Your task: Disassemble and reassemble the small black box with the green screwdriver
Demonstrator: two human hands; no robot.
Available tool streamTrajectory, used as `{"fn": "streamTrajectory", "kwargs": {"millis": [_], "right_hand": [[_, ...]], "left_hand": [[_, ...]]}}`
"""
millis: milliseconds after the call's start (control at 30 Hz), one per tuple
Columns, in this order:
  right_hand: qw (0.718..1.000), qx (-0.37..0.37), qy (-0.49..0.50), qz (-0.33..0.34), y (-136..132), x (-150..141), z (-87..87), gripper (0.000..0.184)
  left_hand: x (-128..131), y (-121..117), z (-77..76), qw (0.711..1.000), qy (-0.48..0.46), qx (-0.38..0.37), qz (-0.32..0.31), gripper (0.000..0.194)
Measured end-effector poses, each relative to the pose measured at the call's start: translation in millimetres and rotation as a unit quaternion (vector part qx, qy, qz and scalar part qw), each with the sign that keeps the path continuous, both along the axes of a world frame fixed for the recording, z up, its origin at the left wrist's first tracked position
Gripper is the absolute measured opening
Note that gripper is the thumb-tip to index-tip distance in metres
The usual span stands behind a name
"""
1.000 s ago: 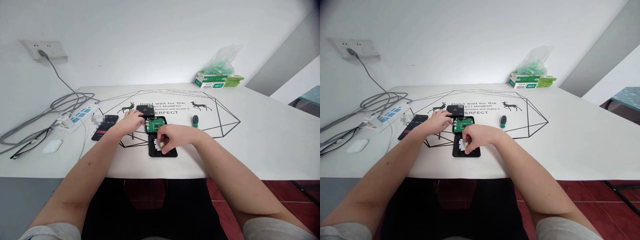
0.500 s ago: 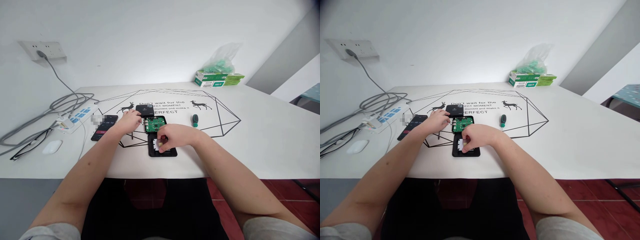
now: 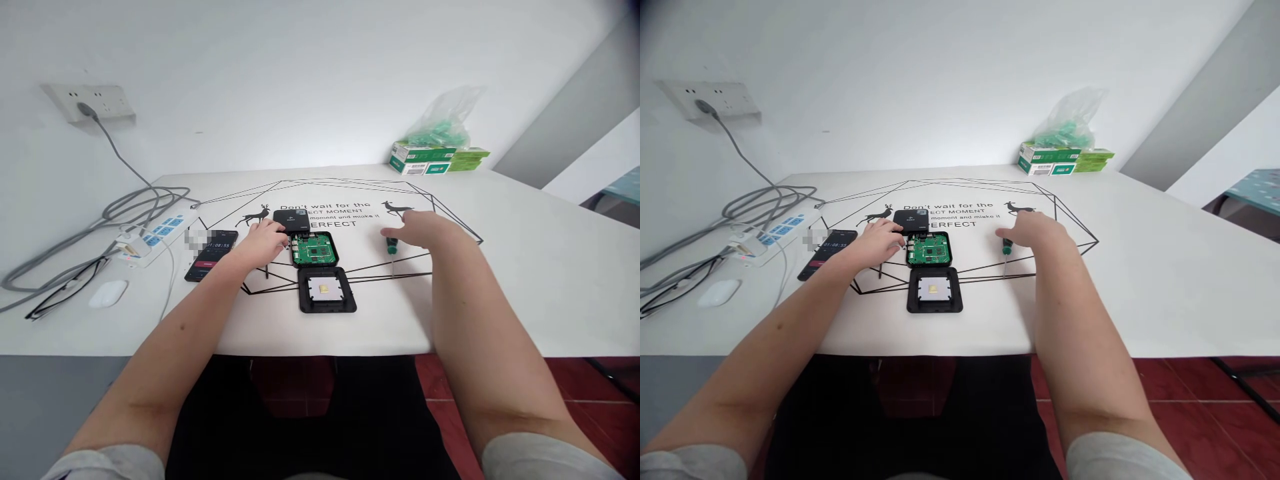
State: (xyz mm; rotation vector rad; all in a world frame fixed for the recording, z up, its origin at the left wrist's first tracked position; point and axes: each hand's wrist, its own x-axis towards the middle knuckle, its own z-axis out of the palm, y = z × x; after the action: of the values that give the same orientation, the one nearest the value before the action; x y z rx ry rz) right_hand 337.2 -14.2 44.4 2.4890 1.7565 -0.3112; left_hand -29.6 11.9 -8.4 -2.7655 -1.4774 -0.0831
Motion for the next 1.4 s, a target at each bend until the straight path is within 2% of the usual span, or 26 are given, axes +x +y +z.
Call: {"fn": "streamTrajectory", "kwargs": {"millis": [67, 133, 200, 333, 367, 467, 533, 600, 667, 733, 767, 900, 933, 1000, 1100, 1167, 1400], "right_hand": [[0.995, -0.084, 0.045, -0.008, 6, 11, -4.0, 0.051], [0.994, -0.086, 0.073, 0.018, 12, 12, -9.9, 0.040], [0.993, -0.069, 0.075, 0.055, 16, 6, -15.5, 0.037], [0.994, 0.047, 0.047, 0.086, 22, -6, -20.6, 0.055], [0.994, 0.056, 0.044, 0.085, 22, -8, -21.1, 0.060], [0.993, -0.014, 0.063, 0.102, 22, -14, -23.1, 0.071], [0.989, -0.038, 0.084, 0.118, 21, -19, -25.6, 0.063], [0.987, -0.011, 0.106, 0.122, 21, -26, -28.0, 0.046], [0.981, 0.040, 0.160, 0.103, 19, -30, -28.9, 0.037], [0.955, 0.115, 0.261, 0.080, 17, -33, -27.8, 0.038], [0.929, 0.160, 0.325, 0.073, 17, -34, -26.8, 0.043], [0.775, 0.304, 0.546, 0.093, 14, -41, -26.0, 0.056], [0.743, 0.327, 0.574, 0.108, 14, -45, -27.8, 0.055], [0.695, 0.366, 0.598, 0.158, 12, -55, -34.1, 0.055], [0.655, 0.400, 0.594, 0.241, 7, -72, -46.9, 0.061], [0.640, 0.422, 0.579, 0.278, 3, -82, -54.8, 0.063], [0.634, 0.473, 0.501, 0.351, -6, -92, -64.5, 0.058]], "left_hand": [[0, 0, -0.6, 1.000, 0.008, 0.003, -0.001, 0.037], [0, 0, -0.7, 1.000, 0.010, 0.001, -0.003, 0.035], [1, 0, -0.5, 1.000, 0.008, 0.002, -0.003, 0.033], [3, -2, -0.9, 1.000, 0.010, 0.010, -0.001, 0.030], [4, -2, -1.4, 1.000, 0.010, 0.010, -0.002, 0.030], [5, -1, -4.0, 1.000, 0.004, 0.014, -0.002, 0.030], [5, 0, -5.4, 1.000, -0.003, 0.020, -0.004, 0.030], [6, -1, -5.1, 0.999, -0.020, 0.027, -0.013, 0.028], [7, -2, -2.8, 0.998, -0.046, 0.029, -0.024, 0.023], [9, -5, 0.8, 0.996, -0.080, 0.014, -0.028, 0.019], [11, -7, 2.8, 0.995, -0.099, -0.001, -0.030, 0.017], [17, -17, 9.3, 0.986, -0.149, -0.050, -0.059, 0.007], [19, -19, 10.5, 0.984, -0.151, -0.058, -0.070, 0.005], [22, -23, 12.1, 0.983, -0.149, -0.065, -0.088, 0.003], [26, -28, 13.6, 0.981, -0.150, -0.066, -0.103, 0.006], [29, -30, 13.8, 0.979, -0.157, -0.068, -0.113, 0.007], [34, -33, 11.3, 0.973, -0.165, -0.072, -0.145, 0.011]]}}
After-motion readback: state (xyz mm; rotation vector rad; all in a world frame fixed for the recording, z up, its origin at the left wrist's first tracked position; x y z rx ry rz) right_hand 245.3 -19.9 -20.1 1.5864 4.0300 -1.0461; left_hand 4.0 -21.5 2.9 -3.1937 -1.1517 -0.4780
